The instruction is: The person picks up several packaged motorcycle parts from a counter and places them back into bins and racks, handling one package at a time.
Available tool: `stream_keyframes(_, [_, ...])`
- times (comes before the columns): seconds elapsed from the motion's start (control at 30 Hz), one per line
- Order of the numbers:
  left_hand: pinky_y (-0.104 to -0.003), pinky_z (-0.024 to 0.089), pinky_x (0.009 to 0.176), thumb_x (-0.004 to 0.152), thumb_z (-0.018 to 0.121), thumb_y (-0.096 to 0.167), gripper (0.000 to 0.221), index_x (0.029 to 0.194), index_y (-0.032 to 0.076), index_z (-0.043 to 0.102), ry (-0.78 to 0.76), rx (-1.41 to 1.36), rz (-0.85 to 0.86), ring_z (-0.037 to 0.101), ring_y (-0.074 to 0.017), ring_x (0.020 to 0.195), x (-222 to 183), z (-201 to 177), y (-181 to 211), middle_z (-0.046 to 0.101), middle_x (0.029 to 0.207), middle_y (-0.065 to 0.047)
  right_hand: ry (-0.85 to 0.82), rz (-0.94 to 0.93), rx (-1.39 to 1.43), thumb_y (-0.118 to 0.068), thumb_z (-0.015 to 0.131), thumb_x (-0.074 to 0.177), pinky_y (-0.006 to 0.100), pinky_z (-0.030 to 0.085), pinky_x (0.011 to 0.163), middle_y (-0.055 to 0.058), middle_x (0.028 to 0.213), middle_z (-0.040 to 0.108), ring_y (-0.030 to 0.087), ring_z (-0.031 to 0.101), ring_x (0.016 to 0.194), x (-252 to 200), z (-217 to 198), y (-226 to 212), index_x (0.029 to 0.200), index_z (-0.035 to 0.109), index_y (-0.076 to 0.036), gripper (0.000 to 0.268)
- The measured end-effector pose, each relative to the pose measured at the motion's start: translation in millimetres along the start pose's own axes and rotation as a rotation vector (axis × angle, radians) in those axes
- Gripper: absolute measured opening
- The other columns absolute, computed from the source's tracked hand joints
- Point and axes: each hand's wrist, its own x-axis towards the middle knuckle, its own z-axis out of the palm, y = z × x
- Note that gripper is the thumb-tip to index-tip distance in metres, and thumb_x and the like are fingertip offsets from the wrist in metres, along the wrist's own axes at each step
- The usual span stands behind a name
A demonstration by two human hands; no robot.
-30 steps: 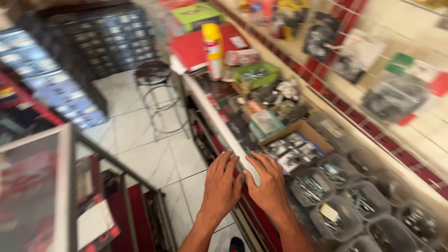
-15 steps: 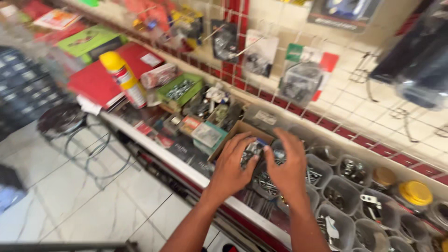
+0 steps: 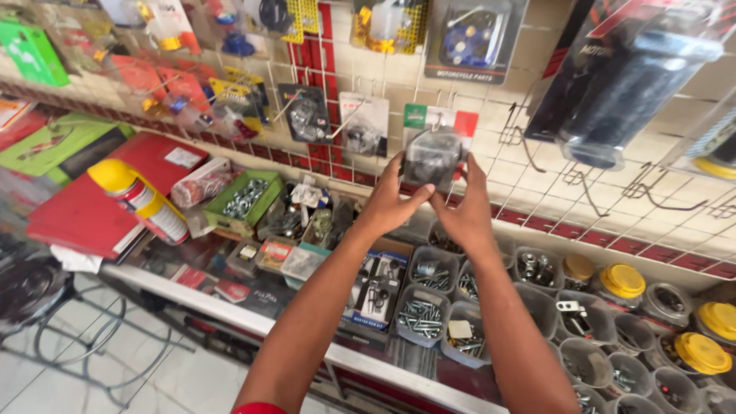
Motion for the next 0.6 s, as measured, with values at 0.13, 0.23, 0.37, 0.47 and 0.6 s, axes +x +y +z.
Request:
stream_keyframes(0.13, [-0.044, 0.043, 0.113, 0.084, 0.082, 0.036, 0.101, 0.156, -0.006, 0.025, 0.082, -0.128, 0.004, 0.049, -0.0343, 0.138, 7, 4, -15, 0.043, 0.150, -0.026, 0.018, 0.030, 0.000, -0.021, 0.088, 0.078, 0.042, 0.051, 0.105, 0.026, 0.143, 0.046, 0.037, 0.058, 0.129, -1, 4, -1, 0.153, 0.035, 0.008, 0.096])
stream_keyframes(0.23, [-0.041, 0.049, 0.108, 0.085, 0.083, 0.031, 0.091, 0.155, -0.002, 0.035, 0.082, -0.115, 0.011, 0.054, -0.0302, 0.132, 8, 1, -22, 0.046, 0.144, -0.020, 0.006, 0.076, -0.035, -0.021, 0.092, 0.075, 0.042, 0.051, 0.104, 0.025, 0.137, 0.048, 0.036, 0.058, 0.124, 0, 7, -2, 0.152, 0.035, 0.007, 0.099])
stream_keyframes(0.37, [-0.037, 0.053, 0.101, 0.082, 0.082, 0.026, 0.084, 0.153, 0.006, 0.042, 0.033, -0.277, -0.157, 0.056, -0.0247, 0.128, 2, -1, -17, 0.045, 0.141, -0.013, -0.054, 0.077, 0.158, -0.014, 0.092, 0.073, 0.039, 0.054, 0.099, 0.022, 0.140, 0.045, 0.031, 0.057, 0.124, -4, 15, -6, 0.150, 0.027, 0.006, 0.103])
stream_keyframes(0.47, [-0.036, 0.053, 0.101, 0.082, 0.083, 0.021, 0.083, 0.153, 0.008, 0.043, 0.076, -0.259, -0.179, 0.055, -0.0247, 0.127, -8, 0, -6, 0.045, 0.140, -0.012, -0.069, 0.178, 0.371, -0.006, 0.084, 0.082, 0.036, 0.056, 0.102, 0.016, 0.136, 0.056, 0.025, 0.063, 0.124, -6, 22, -12, 0.148, 0.027, 0.001, 0.088])
stream_keyframes(0.6, [-0.037, 0.056, 0.100, 0.083, 0.081, 0.015, 0.075, 0.148, 0.006, 0.045, 0.046, -0.575, -0.169, 0.056, -0.0236, 0.131, -18, -6, 9, 0.056, 0.141, -0.013, -0.048, 0.127, 0.588, 0.008, 0.076, 0.081, 0.037, 0.057, 0.103, 0.014, 0.140, 0.049, 0.024, 0.058, 0.129, -11, 21, -25, 0.143, 0.029, -0.002, 0.079])
